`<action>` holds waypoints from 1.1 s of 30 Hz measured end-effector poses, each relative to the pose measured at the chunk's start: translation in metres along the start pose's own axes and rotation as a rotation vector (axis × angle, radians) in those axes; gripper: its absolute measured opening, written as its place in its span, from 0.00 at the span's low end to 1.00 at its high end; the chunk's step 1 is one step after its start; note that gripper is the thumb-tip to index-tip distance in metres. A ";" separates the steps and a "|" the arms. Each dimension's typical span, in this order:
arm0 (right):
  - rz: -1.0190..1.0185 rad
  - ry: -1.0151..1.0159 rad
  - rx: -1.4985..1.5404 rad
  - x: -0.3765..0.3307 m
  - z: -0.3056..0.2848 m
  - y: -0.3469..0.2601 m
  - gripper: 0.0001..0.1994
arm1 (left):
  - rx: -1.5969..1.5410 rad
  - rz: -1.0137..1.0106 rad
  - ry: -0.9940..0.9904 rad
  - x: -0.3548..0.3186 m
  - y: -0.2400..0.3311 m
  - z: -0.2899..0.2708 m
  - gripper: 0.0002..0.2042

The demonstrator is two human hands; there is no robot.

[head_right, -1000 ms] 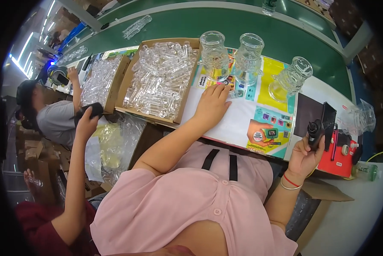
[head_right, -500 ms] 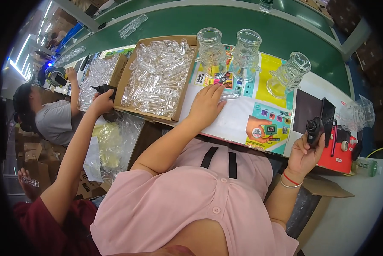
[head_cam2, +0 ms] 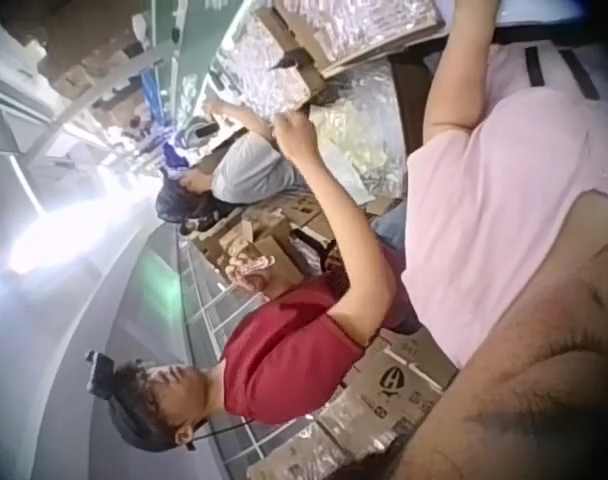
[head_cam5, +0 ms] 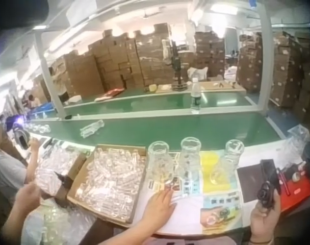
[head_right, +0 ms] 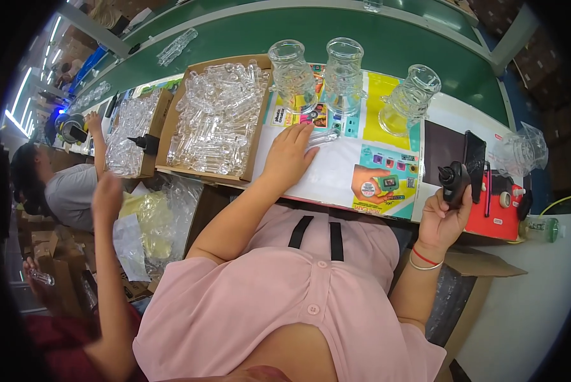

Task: The person is inspecting glass mugs, cleaning them with an air blower, and preparing them for packaging.

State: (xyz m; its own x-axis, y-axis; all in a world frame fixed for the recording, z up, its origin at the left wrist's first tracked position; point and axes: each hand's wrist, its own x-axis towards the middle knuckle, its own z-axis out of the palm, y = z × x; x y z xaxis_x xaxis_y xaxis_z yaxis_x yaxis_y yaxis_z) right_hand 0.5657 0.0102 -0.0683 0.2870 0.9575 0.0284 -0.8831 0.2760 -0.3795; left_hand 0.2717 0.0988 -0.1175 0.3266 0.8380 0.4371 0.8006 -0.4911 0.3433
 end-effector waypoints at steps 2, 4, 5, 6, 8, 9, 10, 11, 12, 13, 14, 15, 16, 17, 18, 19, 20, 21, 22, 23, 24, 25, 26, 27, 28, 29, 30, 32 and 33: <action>0.002 -0.005 0.022 0.000 -0.001 -0.001 0.13 | -0.017 -0.013 -0.007 0.001 0.007 -0.009 0.24; -0.001 -0.008 0.018 0.000 -0.003 -0.002 0.13 | -0.011 0.063 0.083 -0.003 0.015 -0.025 0.23; 0.007 -0.035 0.035 0.001 -0.004 -0.003 0.14 | -0.003 0.048 0.088 -0.005 0.017 -0.037 0.23; 0.006 -0.027 0.038 0.001 -0.005 -0.004 0.14 | -0.037 0.102 0.057 -0.009 0.017 -0.050 0.23; 0.020 -0.034 0.045 0.002 -0.008 -0.006 0.14 | -0.018 0.144 0.026 -0.014 0.009 -0.079 0.21; 0.012 -0.051 0.073 0.003 -0.009 -0.006 0.14 | -0.006 0.139 0.027 -0.016 0.000 -0.093 0.21; 0.011 -0.040 0.069 0.004 -0.010 -0.006 0.15 | 0.116 0.082 0.003 -0.017 -0.013 -0.106 0.21; 0.021 -0.042 0.047 0.004 -0.011 -0.006 0.15 | 0.236 0.026 -0.020 -0.018 -0.026 -0.116 0.21; 0.024 -0.047 0.047 0.005 -0.012 -0.005 0.15 | 0.239 0.027 -0.020 -0.017 -0.039 -0.124 0.21; 0.025 -0.052 0.045 0.005 -0.012 -0.004 0.14 | 0.247 -0.027 -0.102 -0.015 -0.052 -0.130 0.20; 0.024 -0.051 0.046 0.005 -0.012 -0.003 0.14 | 0.256 -0.123 -0.217 -0.016 -0.058 -0.132 0.19; 0.026 -0.024 0.013 0.004 -0.011 -0.002 0.14 | 0.251 -0.077 -0.185 -0.016 -0.063 -0.132 0.19; 0.027 -0.034 -0.001 0.004 -0.009 -0.001 0.14 | 0.214 -0.077 -0.198 -0.013 -0.066 -0.132 0.17; 0.013 -0.001 -0.017 0.005 -0.006 0.001 0.14 | 0.174 -0.083 -0.248 -0.011 -0.065 -0.132 0.15; 0.022 -0.013 -0.016 0.003 -0.002 0.001 0.14 | 0.171 -0.064 -0.219 -0.009 -0.062 -0.132 0.15; 0.036 -0.058 0.005 0.002 0.001 0.002 0.13 | 0.112 -0.057 -0.010 -0.008 -0.055 -0.132 0.15; 0.043 -0.051 0.017 0.001 0.006 0.002 0.12 | 0.044 -0.059 0.199 -0.007 -0.047 -0.132 0.15; 0.026 -0.020 -0.011 0.000 0.010 0.002 0.12 | 0.040 -0.036 0.202 -0.005 -0.038 -0.133 0.15; 0.030 -0.036 -0.003 -0.002 0.014 0.002 0.12 | -0.173 -0.078 0.148 -0.009 -0.025 -0.131 0.15; 0.041 -0.078 0.027 -0.004 0.018 0.002 0.12 | -0.398 -0.118 0.099 -0.013 -0.012 -0.128 0.14; 0.020 -0.044 -0.008 -0.006 0.021 0.001 0.12 | -0.806 -0.194 -0.008 -0.016 0.001 -0.123 0.17; 0.016 -0.057 0.000 -0.008 0.023 0.000 0.13 | -0.822 -0.195 -0.023 -0.019 0.014 -0.116 0.17; 0.013 -0.068 0.008 -0.010 0.025 0.000 0.14 | -1.248 -0.325 -0.149 -0.021 0.024 -0.109 0.19; 0.011 -0.079 0.018 -0.012 0.026 -0.001 0.16 | -1.668 -0.457 -0.298 -0.022 0.032 -0.104 0.21; -0.012 -0.088 0.029 -0.013 0.027 -0.002 0.19 | -1.693 -0.520 -0.419 -0.022 0.036 -0.101 0.23; -0.030 -0.068 0.008 -0.015 0.027 -0.003 0.19 | -1.714 -0.508 -0.418 -0.022 0.040 -0.098 0.23; -0.036 -0.031 0.010 -0.017 0.026 -0.005 0.19 | -1.782 -0.516 -0.429 -0.021 0.044 -0.095 0.23; -0.051 0.021 0.042 -0.019 0.025 -0.007 0.20 | -1.903 -0.530 -0.430 -0.020 0.051 -0.092 0.21; -0.057 0.038 0.016 -0.020 0.023 -0.009 0.20 | -1.895 -0.534 -0.437 -0.019 0.055 -0.091 0.21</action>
State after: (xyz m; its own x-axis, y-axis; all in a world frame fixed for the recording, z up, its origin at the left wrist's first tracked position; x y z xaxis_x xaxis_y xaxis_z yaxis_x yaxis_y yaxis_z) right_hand 0.5590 -0.0099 -0.0438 0.3506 0.9364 0.0139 -0.8706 0.3314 -0.3637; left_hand 0.2635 0.0340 -0.0316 0.5912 0.8028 -0.0770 -0.5030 0.4416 0.7430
